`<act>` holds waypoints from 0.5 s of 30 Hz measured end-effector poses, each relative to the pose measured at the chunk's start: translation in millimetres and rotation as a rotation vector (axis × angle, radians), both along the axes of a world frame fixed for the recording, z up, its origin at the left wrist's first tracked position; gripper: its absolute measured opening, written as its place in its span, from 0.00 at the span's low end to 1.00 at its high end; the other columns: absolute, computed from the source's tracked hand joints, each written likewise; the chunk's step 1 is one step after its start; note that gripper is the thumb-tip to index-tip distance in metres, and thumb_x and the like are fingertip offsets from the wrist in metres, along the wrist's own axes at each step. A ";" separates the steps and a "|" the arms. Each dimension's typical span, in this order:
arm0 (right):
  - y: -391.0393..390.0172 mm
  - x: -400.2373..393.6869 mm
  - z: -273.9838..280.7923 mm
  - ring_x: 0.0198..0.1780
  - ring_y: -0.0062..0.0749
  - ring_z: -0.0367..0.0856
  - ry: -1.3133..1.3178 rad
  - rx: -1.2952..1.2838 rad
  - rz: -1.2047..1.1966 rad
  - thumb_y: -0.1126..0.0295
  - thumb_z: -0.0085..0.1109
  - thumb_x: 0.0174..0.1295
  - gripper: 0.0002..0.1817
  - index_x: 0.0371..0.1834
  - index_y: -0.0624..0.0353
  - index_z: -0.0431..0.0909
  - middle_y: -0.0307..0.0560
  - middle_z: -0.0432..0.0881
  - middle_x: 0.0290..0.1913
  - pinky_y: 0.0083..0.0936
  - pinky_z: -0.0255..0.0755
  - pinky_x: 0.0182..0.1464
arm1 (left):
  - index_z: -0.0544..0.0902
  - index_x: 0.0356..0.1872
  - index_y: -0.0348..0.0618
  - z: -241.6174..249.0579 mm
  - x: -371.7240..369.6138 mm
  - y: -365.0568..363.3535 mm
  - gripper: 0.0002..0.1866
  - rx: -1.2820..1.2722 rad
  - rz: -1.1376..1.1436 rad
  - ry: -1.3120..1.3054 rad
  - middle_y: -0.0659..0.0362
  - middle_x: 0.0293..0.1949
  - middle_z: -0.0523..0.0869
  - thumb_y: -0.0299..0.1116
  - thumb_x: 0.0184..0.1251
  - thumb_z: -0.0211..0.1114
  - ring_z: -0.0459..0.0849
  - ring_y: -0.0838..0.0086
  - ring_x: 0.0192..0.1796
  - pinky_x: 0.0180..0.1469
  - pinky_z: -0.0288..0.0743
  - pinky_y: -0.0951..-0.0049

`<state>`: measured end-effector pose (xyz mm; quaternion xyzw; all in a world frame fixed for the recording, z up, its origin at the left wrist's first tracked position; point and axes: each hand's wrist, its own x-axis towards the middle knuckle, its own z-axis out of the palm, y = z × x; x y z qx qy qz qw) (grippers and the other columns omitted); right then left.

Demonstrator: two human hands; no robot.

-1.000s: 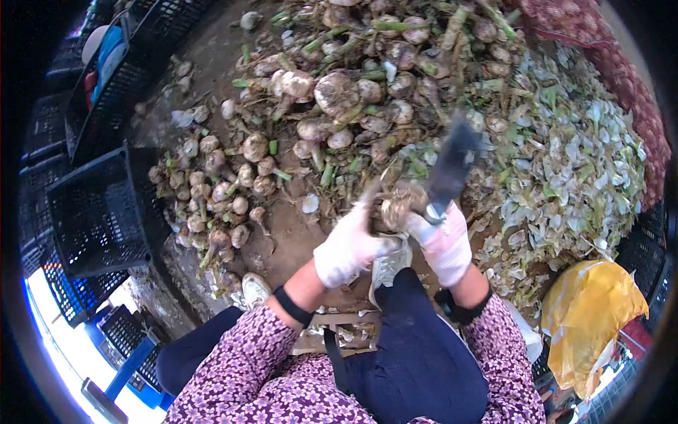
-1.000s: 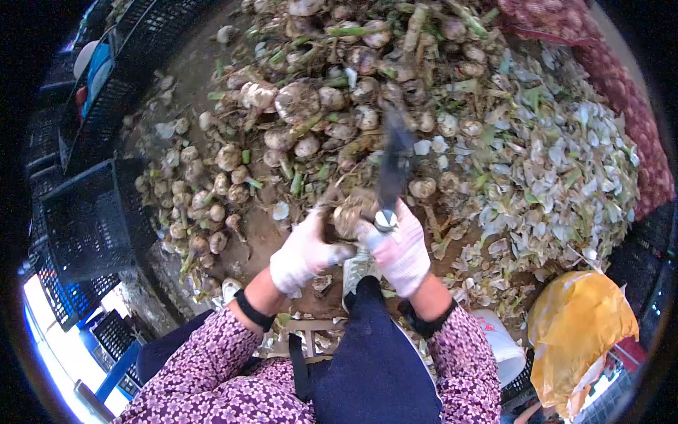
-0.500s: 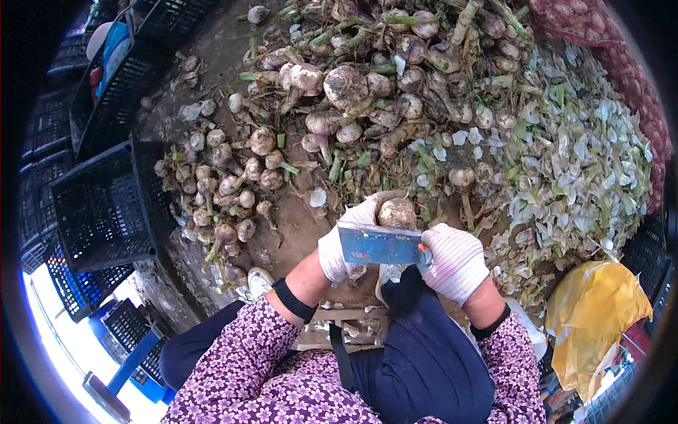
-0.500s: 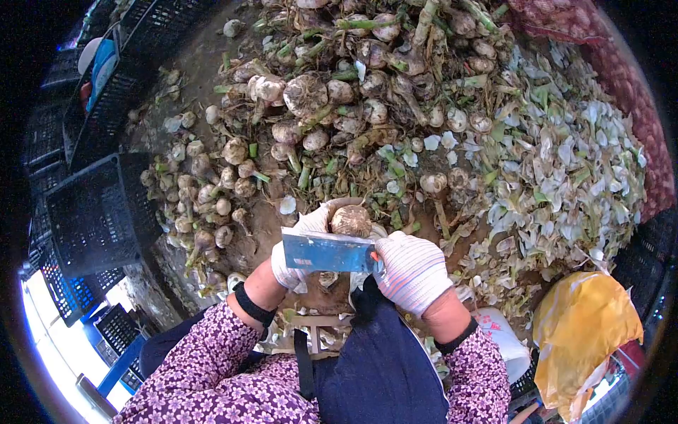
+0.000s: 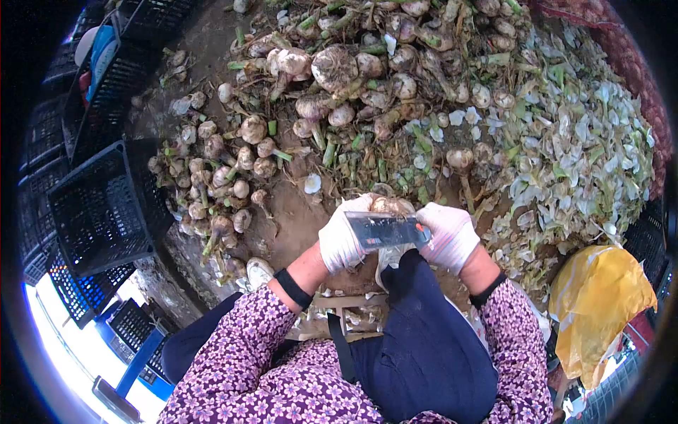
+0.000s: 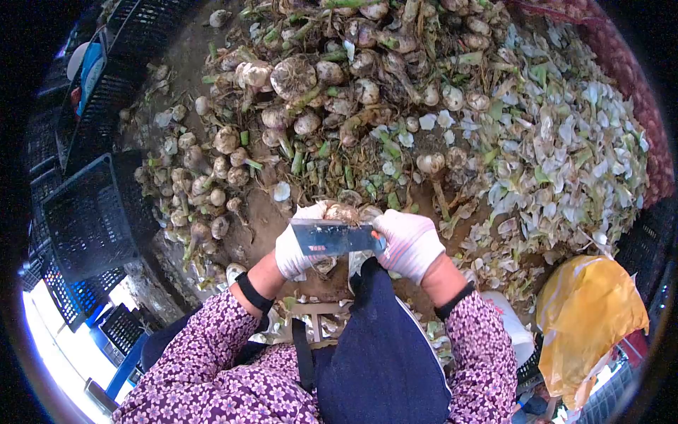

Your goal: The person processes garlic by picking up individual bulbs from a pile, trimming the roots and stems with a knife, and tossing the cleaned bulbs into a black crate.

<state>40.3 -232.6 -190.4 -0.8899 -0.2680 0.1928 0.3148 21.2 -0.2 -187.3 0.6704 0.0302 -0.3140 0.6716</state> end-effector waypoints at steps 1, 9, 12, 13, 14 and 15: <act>-2.3 -1.4 -7.8 0.31 0.53 0.82 0.049 -0.029 -0.038 0.65 0.62 0.55 0.06 0.32 0.54 0.80 0.52 0.80 0.29 0.43 0.77 0.35 | 0.82 0.50 0.40 4.5 -0.7 -3.1 0.25 0.117 -0.016 0.018 0.59 0.39 0.89 0.37 0.51 0.78 0.87 0.78 0.42 0.47 0.81 0.72; -54.9 3.0 -18.5 0.37 0.58 0.83 0.320 -0.255 -0.460 0.68 0.60 0.56 0.10 0.39 0.58 0.80 0.59 0.82 0.32 0.43 0.77 0.40 | 0.81 0.57 0.41 52.9 2.7 -5.6 0.33 0.233 -0.143 -0.207 0.58 0.42 0.87 0.34 0.45 0.81 0.87 0.69 0.47 0.55 0.80 0.70; -26.7 9.3 21.7 0.32 0.58 0.81 0.316 -0.090 -0.317 0.68 0.58 0.57 0.08 0.36 0.58 0.79 0.58 0.81 0.28 0.42 0.77 0.36 | 0.84 0.49 0.41 33.6 -4.3 -12.0 0.25 0.303 -0.412 -0.417 0.54 0.37 0.86 0.33 0.45 0.76 0.86 0.58 0.43 0.48 0.79 0.62; -20.9 11.6 26.9 0.31 0.57 0.82 0.327 -0.101 -0.217 0.67 0.59 0.57 0.08 0.35 0.58 0.79 0.57 0.81 0.28 0.43 0.77 0.36 | 0.85 0.45 0.41 31.5 -3.2 -14.3 0.21 0.395 -0.561 -0.584 0.52 0.35 0.85 0.32 0.44 0.73 0.85 0.53 0.39 0.44 0.79 0.59; -16.1 12.3 28.1 0.32 0.57 0.82 0.332 -0.064 -0.118 0.65 0.60 0.56 0.10 0.35 0.59 0.79 0.57 0.81 0.28 0.43 0.77 0.37 | 0.84 0.35 0.42 30.6 -0.7 -17.9 0.16 0.337 -0.588 -0.599 0.50 0.30 0.82 0.30 0.40 0.69 0.83 0.49 0.34 0.38 0.77 0.53; -8.4 13.4 37.0 0.33 0.57 0.83 0.404 -0.046 -0.144 0.65 0.61 0.55 0.10 0.35 0.58 0.79 0.57 0.81 0.28 0.43 0.78 0.38 | 0.84 0.35 0.42 33.1 2.2 -18.6 0.16 0.335 -0.590 -0.606 0.50 0.30 0.82 0.30 0.40 0.69 0.83 0.49 0.34 0.38 0.77 0.53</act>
